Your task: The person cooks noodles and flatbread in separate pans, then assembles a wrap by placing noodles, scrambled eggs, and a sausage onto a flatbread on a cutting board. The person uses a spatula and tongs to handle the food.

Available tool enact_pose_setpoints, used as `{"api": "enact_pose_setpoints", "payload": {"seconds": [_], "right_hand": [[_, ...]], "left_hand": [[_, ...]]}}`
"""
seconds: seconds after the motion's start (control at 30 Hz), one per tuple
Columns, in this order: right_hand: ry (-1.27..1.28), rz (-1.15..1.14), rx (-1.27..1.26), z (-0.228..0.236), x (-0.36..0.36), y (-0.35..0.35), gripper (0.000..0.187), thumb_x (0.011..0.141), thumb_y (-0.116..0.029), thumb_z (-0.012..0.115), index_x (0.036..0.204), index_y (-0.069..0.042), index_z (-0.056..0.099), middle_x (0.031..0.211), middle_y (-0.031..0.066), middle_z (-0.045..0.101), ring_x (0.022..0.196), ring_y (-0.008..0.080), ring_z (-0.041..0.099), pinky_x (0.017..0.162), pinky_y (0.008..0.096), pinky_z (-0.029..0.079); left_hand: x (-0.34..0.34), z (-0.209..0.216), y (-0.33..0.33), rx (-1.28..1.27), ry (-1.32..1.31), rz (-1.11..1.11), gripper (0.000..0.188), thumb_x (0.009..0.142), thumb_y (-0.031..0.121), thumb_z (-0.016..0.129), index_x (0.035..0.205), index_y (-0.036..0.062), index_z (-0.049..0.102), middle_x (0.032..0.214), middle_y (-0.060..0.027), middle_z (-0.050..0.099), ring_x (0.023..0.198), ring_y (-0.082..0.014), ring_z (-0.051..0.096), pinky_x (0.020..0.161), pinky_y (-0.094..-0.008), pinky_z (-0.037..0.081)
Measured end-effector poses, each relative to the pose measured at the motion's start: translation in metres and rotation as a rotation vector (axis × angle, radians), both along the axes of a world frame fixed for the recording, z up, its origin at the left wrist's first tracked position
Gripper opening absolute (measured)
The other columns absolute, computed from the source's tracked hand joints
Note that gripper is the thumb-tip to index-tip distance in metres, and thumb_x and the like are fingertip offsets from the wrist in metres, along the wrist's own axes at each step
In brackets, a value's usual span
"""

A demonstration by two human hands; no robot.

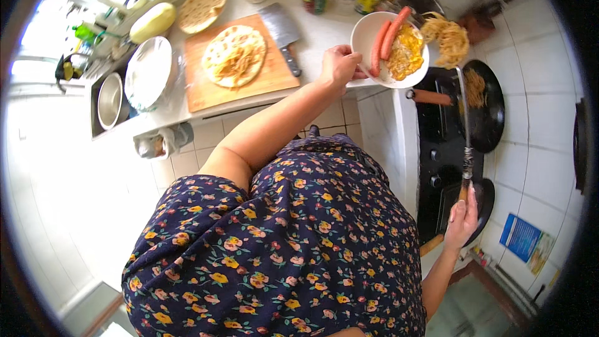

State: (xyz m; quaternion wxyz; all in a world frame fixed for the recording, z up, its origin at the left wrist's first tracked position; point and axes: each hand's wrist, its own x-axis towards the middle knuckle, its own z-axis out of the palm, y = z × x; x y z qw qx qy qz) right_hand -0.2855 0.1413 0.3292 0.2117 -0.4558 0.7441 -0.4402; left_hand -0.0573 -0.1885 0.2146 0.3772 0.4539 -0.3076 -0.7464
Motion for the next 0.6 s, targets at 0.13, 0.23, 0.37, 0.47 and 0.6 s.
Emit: {"api": "enact_pose_setpoints", "payload": {"seconds": [0.13,0.23,0.37,0.47,0.6], "right_hand": [[-0.098,0.158,0.068,-0.016,0.049,-0.053,0.037,0.088,-0.005,0.047,0.124,0.001,0.045,0.118,0.0071,0.053,0.060,0.0027,0.040,0.052,0.0167,0.036],[-0.112,0.314,0.167,-0.024,0.084,-0.101,0.034,0.087,-0.004,0.049,0.120,0.003,0.048,0.114,0.0071,0.056,0.069,0.0039,0.047,0.059,0.0167,0.040],[-0.154,0.501,0.211,-0.055,0.120,-0.151,0.033,0.086,-0.004,0.051,0.119,0.001,0.050,0.112,0.0065,0.056,0.067,0.0049,0.047,0.059,0.0171,0.041],[-0.248,0.574,0.237,-0.082,0.150,-0.181,0.033,0.087,-0.007,0.052,0.119,-0.001,0.051,0.103,0.0032,0.058,0.062,0.0039,0.044,0.055,0.0169,0.038],[-0.378,0.611,0.361,-0.114,0.179,-0.213,0.033,0.088,-0.011,0.052,0.120,-0.004,0.051,0.086,-0.0024,0.055,0.058,0.0023,0.039,0.050,0.0168,0.034]], "left_hand": [[0.096,-0.017,0.008,-0.031,-0.018,0.189,0.016,0.076,0.004,0.052,0.090,-0.0036,0.055,0.080,-0.0093,0.058,0.066,-0.0179,0.061,0.055,-0.0258,0.054],[0.170,-0.034,0.021,-0.013,-0.029,0.342,0.017,0.078,0.005,0.051,0.093,-0.0031,0.054,0.082,-0.0085,0.058,0.069,-0.0166,0.061,0.057,-0.0259,0.054],[0.263,-0.050,0.051,0.029,-0.139,0.523,0.018,0.079,0.006,0.051,0.095,-0.0025,0.053,0.083,-0.0087,0.058,0.071,-0.0169,0.061,0.060,-0.0280,0.053],[0.324,-0.072,0.075,0.085,-0.255,0.635,0.023,0.078,0.006,0.052,0.099,-0.0027,0.051,0.086,-0.0088,0.058,0.071,-0.0177,0.061,0.065,-0.0294,0.054],[0.375,-0.089,0.103,0.120,-0.254,0.817,0.022,0.078,0.002,0.050,0.099,-0.0034,0.051,0.084,-0.0087,0.059,0.068,-0.0179,0.061,0.062,-0.0310,0.055]]}}
